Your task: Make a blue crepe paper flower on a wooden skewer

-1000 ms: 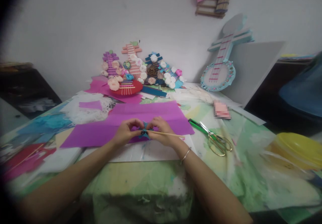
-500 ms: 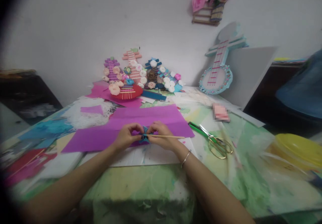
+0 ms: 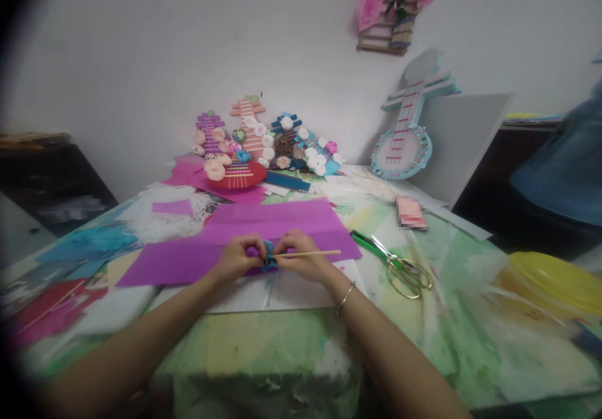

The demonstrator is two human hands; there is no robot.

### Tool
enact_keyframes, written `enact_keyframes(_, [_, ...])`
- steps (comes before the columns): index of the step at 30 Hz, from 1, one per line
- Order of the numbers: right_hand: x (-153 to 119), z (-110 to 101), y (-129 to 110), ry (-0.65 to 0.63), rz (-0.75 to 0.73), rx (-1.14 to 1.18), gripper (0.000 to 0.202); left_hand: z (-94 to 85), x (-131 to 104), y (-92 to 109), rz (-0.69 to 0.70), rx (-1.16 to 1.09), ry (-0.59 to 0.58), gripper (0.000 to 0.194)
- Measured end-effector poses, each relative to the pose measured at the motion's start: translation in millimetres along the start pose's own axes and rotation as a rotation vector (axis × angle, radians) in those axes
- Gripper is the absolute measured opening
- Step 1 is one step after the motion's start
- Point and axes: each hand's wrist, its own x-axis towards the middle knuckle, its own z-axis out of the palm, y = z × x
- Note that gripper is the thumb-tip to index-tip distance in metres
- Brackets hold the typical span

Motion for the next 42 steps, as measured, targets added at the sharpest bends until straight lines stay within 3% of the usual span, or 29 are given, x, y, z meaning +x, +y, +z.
enact_keyframes(33, [-0.1,-0.4,4.7,-0.010,-0.063,-0.057,0.006,2.9,1.1,-8.6,0.144,0.063,0.028,0.025])
enact_keyframes(42, [0.0,1.3,6.5,0.002,-0.067,0.001,0.013,3.0,1.5,-9.4,0.099,0.046,0.032,0.022])
